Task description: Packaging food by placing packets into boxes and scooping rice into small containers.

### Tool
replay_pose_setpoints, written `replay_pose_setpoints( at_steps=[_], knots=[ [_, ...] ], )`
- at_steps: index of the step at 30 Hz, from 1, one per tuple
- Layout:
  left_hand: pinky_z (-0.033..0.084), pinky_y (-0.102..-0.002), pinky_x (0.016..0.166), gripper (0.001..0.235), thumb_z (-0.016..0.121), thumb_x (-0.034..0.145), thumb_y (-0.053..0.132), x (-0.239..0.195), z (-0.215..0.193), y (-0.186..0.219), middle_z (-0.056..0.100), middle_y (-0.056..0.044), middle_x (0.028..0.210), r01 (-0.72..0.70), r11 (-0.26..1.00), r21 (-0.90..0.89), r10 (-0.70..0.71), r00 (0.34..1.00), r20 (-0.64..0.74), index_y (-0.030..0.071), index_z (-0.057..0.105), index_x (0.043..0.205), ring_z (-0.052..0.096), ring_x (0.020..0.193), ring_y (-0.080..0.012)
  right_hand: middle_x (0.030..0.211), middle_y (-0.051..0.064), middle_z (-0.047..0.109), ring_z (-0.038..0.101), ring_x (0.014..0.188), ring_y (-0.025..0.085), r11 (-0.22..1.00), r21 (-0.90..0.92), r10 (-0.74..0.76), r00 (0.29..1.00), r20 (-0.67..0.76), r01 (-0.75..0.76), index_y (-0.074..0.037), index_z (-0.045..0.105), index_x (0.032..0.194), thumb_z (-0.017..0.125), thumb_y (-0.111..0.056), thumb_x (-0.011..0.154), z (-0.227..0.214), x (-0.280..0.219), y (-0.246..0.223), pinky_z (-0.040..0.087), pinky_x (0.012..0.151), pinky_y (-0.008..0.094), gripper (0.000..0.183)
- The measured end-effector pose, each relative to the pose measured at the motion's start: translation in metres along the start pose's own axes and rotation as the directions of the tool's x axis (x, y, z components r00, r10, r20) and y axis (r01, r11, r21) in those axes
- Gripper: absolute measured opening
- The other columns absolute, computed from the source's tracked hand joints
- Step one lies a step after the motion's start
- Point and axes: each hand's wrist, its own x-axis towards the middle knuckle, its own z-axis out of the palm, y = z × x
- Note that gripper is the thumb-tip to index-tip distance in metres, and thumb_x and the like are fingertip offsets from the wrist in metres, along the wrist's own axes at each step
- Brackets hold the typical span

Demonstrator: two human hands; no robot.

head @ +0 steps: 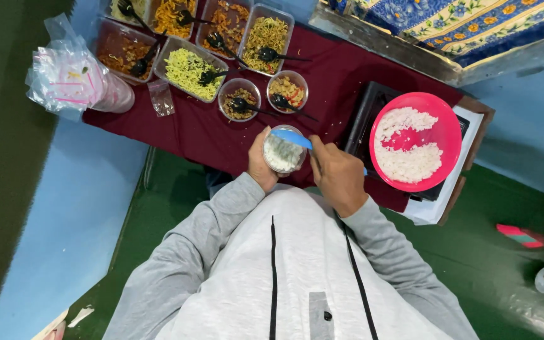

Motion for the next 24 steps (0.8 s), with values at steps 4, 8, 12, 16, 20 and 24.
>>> replay_pose_setpoints(
  at_steps=[4, 8, 12, 16, 20, 24],
  knots=[
    [0.03, -0.032, 0.024, 0.044, 0.058, 0.083, 0.064, 0.012, -0.01, -0.002, 0.066, -0.01, 0.06, -0.028, 1.0, -0.006, 0.028, 0.999, -0.021, 0.02, 0.06, 0.08, 0.06, 0.041, -0.0261, 0.074, 0.0, 0.062, 0.066, 0.061, 0.021, 0.997, -0.066, -0.026, 1.0, 0.003, 0.026, -0.017, 0.068, 0.128, 0.066, -0.018, 0.098, -0.011, 0.0, -0.009, 0.055, 0.057, 0.034, 0.031],
    [0.027, -0.033, 0.024, 0.044, 0.06, 0.081, 0.064, 0.016, -0.015, -0.004, 0.062, -0.009, 0.057, -0.046, 0.999, -0.002, 0.046, 0.998, -0.049, 0.02, 0.059, 0.079, 0.056, 0.038, -0.0266, 0.072, -0.001, 0.061, 0.065, 0.057, 0.02, 0.996, -0.079, -0.03, 0.999, 0.023, 0.032, -0.016, 0.069, 0.124, 0.065, -0.018, 0.097, 0.0, -0.004, -0.01, 0.053, 0.054, 0.033, 0.027],
    [0.028, -0.033, 0.025, 0.045, 0.059, 0.081, 0.066, 0.025, -0.026, -0.007, 0.065, -0.01, 0.059, -0.055, 0.998, 0.017, 0.056, 0.997, -0.045, 0.021, 0.061, 0.078, 0.057, 0.04, -0.0266, 0.072, 0.0, 0.062, 0.066, 0.057, 0.02, 0.999, -0.049, -0.011, 0.999, 0.051, 0.013, -0.016, 0.069, 0.124, 0.066, -0.02, 0.097, -0.005, -0.011, -0.02, 0.053, 0.054, 0.034, 0.027],
    [0.029, -0.032, 0.025, 0.047, 0.059, 0.08, 0.068, 0.023, -0.023, -0.001, 0.067, -0.01, 0.063, -0.087, 0.995, 0.051, 0.09, 0.994, -0.056, 0.021, 0.063, 0.081, 0.061, 0.043, -0.0275, 0.073, 0.001, 0.063, 0.066, 0.056, 0.021, 0.999, -0.041, -0.015, 0.997, 0.077, 0.018, -0.016, 0.069, 0.123, 0.066, -0.021, 0.096, -0.012, -0.005, -0.022, 0.054, 0.053, 0.035, 0.027],
    [0.026, -0.033, 0.027, 0.051, 0.058, 0.079, 0.072, 0.007, -0.011, 0.007, 0.065, -0.01, 0.063, -0.11, 0.992, 0.063, 0.114, 0.992, -0.056, 0.021, 0.062, 0.081, 0.057, 0.041, -0.0274, 0.072, 0.0, 0.062, 0.065, 0.056, 0.02, 0.998, -0.061, 0.001, 0.998, 0.068, 0.003, -0.018, 0.069, 0.124, 0.064, -0.022, 0.099, -0.014, -0.009, -0.025, 0.054, 0.054, 0.034, 0.026],
    [0.028, -0.033, 0.026, 0.051, 0.057, 0.081, 0.07, 0.005, -0.015, 0.004, 0.068, -0.01, 0.068, -0.12, 0.992, 0.048, 0.122, 0.991, -0.05, 0.02, 0.064, 0.085, 0.061, 0.045, -0.027, 0.071, 0.0, 0.063, 0.066, 0.055, 0.02, 1.0, -0.015, -0.02, 0.994, 0.104, 0.022, -0.017, 0.069, 0.121, 0.063, -0.022, 0.099, -0.011, -0.011, -0.024, 0.053, 0.052, 0.034, 0.024]
  ],
)
